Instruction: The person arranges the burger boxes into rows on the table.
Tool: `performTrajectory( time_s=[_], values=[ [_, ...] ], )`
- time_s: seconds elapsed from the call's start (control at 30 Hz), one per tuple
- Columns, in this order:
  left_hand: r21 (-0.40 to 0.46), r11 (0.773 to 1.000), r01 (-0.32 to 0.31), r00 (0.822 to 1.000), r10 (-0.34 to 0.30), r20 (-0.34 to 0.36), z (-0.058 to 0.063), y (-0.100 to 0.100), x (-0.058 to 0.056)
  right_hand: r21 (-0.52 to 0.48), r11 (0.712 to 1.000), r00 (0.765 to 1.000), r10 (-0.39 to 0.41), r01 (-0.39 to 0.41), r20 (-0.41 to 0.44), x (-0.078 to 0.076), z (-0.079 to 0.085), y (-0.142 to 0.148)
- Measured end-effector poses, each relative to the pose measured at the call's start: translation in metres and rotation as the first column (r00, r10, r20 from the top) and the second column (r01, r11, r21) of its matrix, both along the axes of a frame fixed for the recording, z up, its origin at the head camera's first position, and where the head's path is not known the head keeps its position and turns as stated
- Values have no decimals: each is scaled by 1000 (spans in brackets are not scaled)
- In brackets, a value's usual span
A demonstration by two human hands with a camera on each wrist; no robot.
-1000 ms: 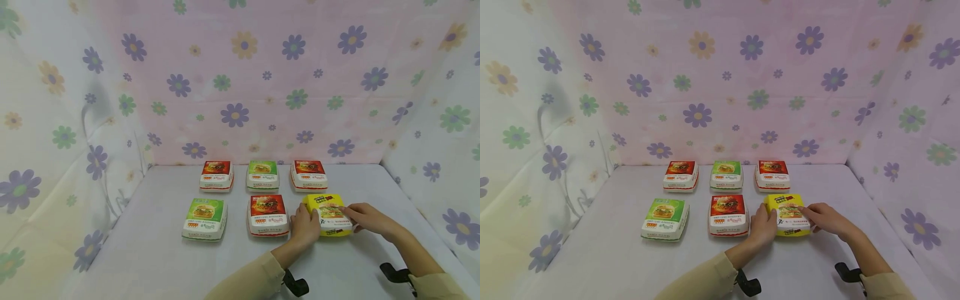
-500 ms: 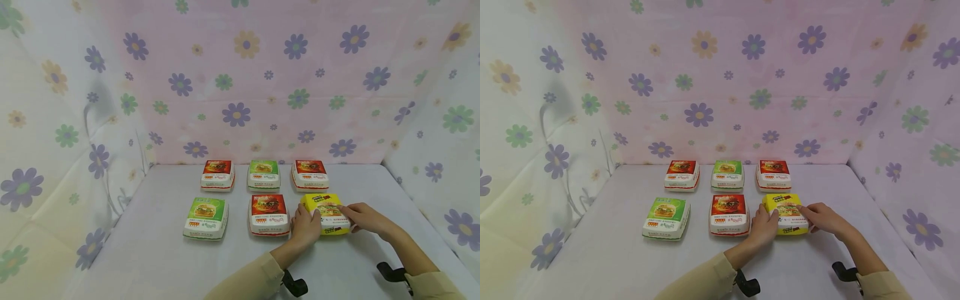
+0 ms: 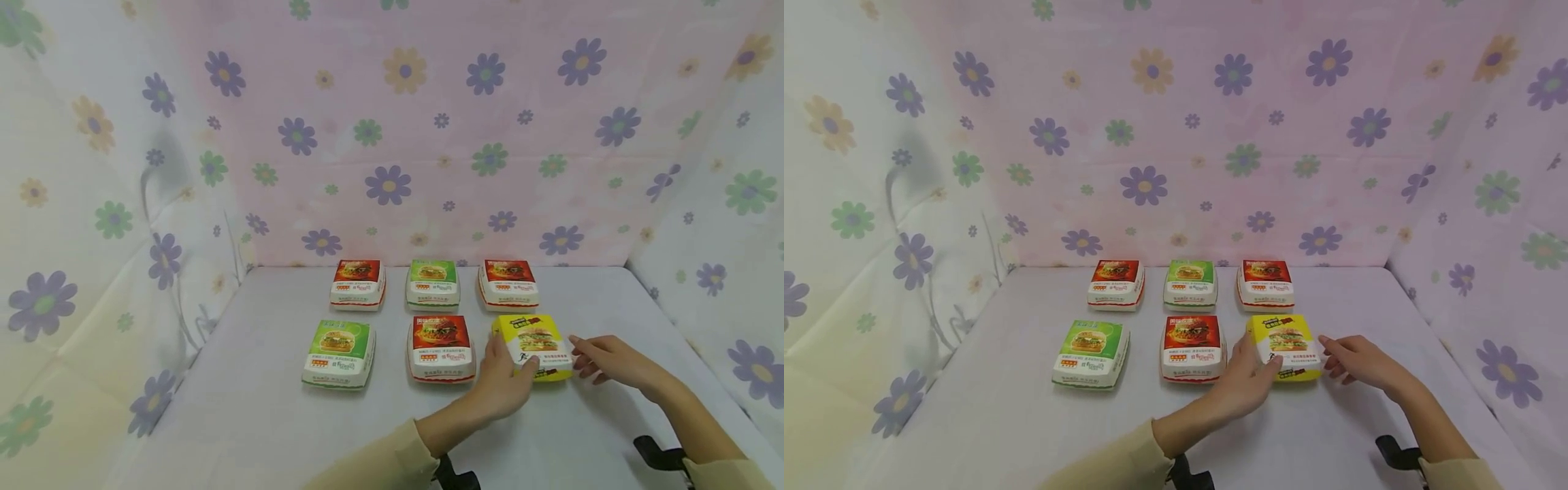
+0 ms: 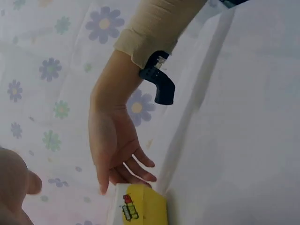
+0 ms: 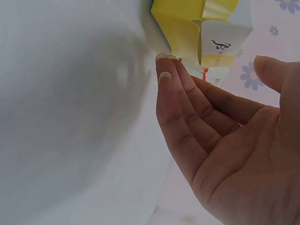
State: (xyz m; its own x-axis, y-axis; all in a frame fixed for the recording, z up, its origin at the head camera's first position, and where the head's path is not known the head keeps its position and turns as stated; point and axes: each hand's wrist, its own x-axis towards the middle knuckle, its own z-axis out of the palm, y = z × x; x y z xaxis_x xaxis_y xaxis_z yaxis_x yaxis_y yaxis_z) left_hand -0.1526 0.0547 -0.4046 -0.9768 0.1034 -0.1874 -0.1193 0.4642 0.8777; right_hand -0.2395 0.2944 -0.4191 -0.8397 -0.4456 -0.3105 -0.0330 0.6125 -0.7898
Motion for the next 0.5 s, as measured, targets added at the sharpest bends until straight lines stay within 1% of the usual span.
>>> performTrajectory(
  time_s=[0.03,0.07,0.1,0.13,0.17,0.2,0.27,0.33,0.4,0.43,0.47,0.5],
  values=[
    [-31,998,50,997,-51,-53,3,-5,1,4,1000,1000,8,-8,-8,1,1,1],
    [-69,993,98,988,-105,-117,6,-9,2,10,1000,1000,12,-12,-16,1,2,1],
    [-112,983,144,969,-163,-184,9,-15,3,19,1000,999,20,-20,-29,2,4,2],
    [-164,970,180,942,-218,-255,10,-20,2,33,999,999,25,-23,-44,3,6,3],
    [-215,954,208,907,-270,-322,12,-26,2,47,998,997,38,-35,-70,4,8,3],
    [-265,938,224,869,-316,-382,14,-33,1,60,997,994,54,-48,-99,5,10,3],
    [-342,908,242,793,-388,-470,17,-47,0,99,992,979,95,-78,-182,8,14,2],
    [-411,879,241,732,-442,-518,22,-62,-1,150,984,953,134,-95,-272,12,18,1],
    [-483,842,240,679,-501,-536,28,-79,-2,185,977,912,167,-102,-376,15,21,0],
    [-521,821,234,661,-528,-534,30,-88,-3,205,974,888,173,-92,-426,17,21,-1],
    [-561,796,226,639,-556,-532,32,-98,-5,226,971,864,176,-75,-471,17,22,-2],
    [-601,770,217,624,-583,-521,36,-107,-6,242,969,835,175,-51,-522,17,23,-2]
  ],
)
